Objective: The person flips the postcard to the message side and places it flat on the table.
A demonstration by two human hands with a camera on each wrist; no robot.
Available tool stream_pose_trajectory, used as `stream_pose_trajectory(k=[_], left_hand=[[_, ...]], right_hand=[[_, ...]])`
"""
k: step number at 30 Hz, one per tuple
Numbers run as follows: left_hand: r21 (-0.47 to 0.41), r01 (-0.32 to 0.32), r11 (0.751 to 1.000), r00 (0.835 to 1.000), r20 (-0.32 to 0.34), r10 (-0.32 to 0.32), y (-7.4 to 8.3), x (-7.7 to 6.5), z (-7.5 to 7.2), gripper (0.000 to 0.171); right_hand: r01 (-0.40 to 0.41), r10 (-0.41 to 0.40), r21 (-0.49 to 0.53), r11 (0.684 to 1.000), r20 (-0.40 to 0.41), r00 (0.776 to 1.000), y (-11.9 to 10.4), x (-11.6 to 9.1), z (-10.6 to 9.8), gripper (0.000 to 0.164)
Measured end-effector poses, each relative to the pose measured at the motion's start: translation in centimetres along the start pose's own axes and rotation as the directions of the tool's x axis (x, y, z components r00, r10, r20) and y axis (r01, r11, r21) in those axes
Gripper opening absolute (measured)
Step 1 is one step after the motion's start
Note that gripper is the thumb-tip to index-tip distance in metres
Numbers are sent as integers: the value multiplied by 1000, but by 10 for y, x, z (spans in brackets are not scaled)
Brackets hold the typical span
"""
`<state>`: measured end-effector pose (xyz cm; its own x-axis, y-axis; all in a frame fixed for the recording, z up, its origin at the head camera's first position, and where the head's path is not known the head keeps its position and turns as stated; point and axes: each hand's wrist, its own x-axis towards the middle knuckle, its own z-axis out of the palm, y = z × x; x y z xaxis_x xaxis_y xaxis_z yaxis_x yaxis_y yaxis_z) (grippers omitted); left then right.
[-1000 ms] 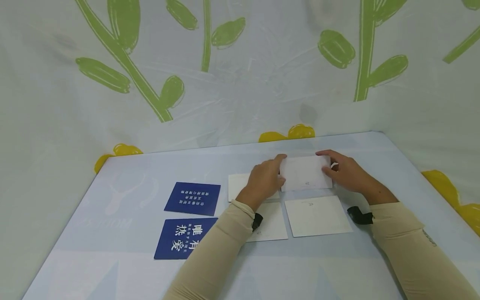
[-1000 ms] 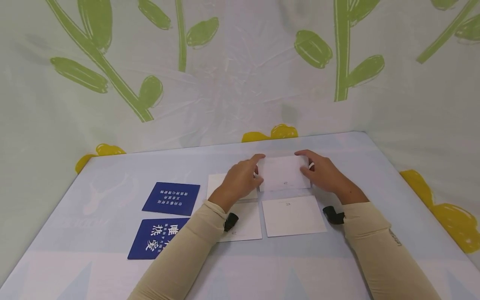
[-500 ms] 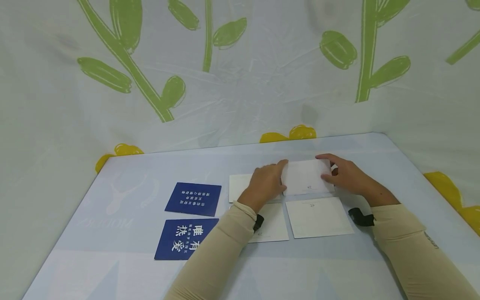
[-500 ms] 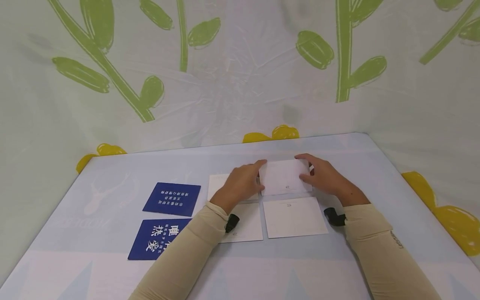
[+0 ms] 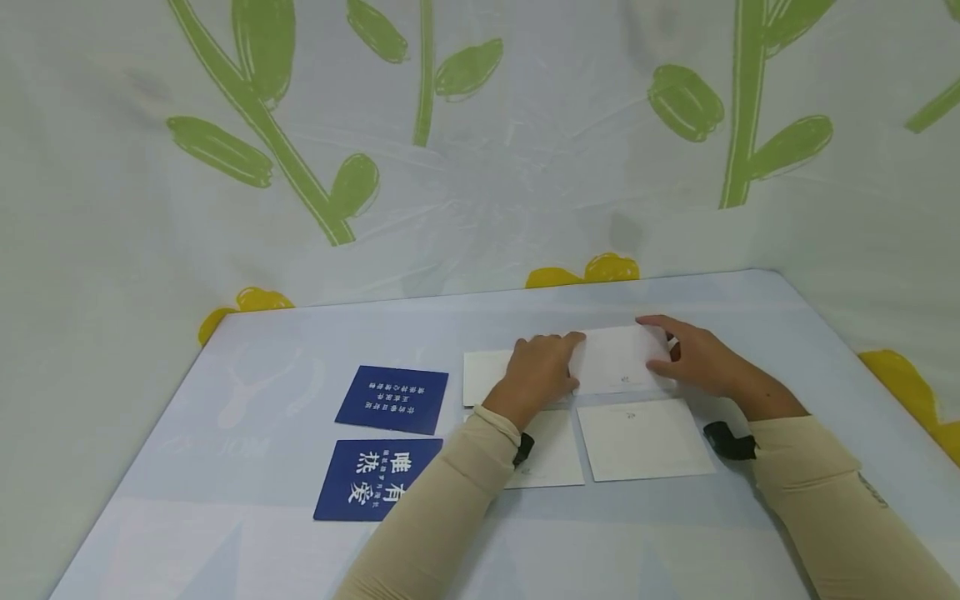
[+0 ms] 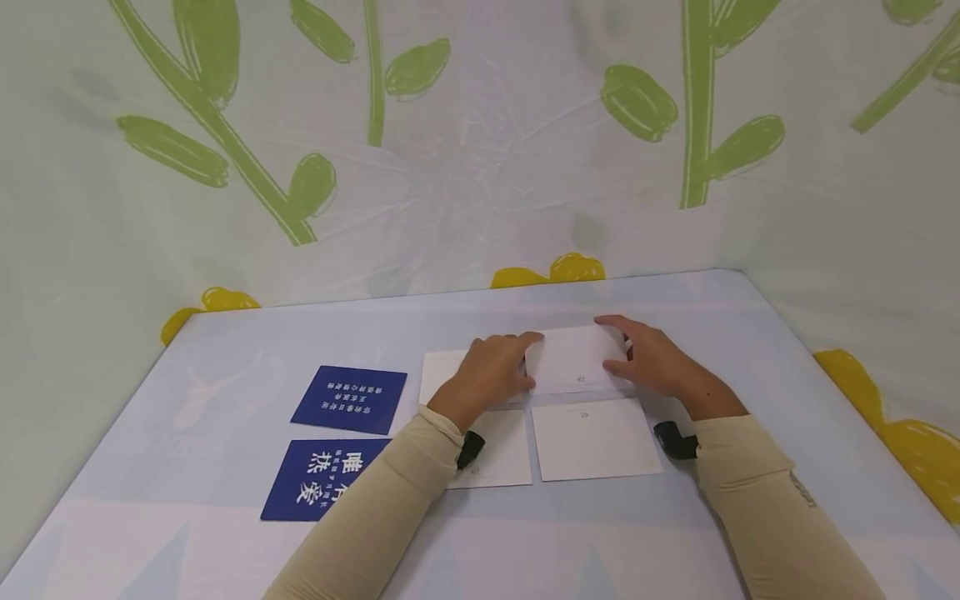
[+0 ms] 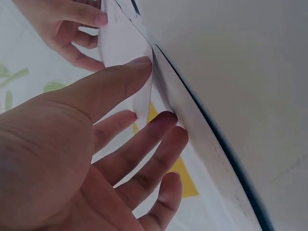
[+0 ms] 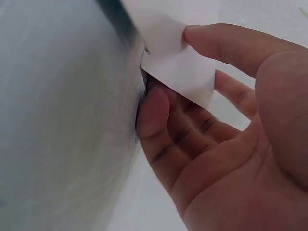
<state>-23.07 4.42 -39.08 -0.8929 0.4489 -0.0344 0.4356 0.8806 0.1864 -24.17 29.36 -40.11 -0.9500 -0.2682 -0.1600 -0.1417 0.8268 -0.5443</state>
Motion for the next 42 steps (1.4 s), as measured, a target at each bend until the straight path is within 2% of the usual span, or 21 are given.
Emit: stream_pose_trajectory(k=[13, 26, 32, 36, 42], left_hand=[[88, -9, 996, 999, 40, 5, 6, -1, 1, 53], [120, -28, 992, 999, 20, 26, 6, -2, 0, 42], [133, -39, 990, 999, 25, 36, 2, -5, 1, 34], [140, -42, 989, 999, 22, 39, -2, -5, 3, 32], [137, -55, 989, 998, 35, 51, 1, -2, 4, 34]], right_hand=[[39, -39, -58, 998, -4, 999, 0, -5, 1, 71], [27, -26, -79, 997, 2, 1000, -4, -3, 3, 66], [38, -38, -63, 997, 3, 999, -7, -1, 6, 57], [57, -57, -66, 996, 1, 998, -8, 0, 9, 53], [50, -51, -109, 993, -2, 999, -8, -3, 9, 51]])
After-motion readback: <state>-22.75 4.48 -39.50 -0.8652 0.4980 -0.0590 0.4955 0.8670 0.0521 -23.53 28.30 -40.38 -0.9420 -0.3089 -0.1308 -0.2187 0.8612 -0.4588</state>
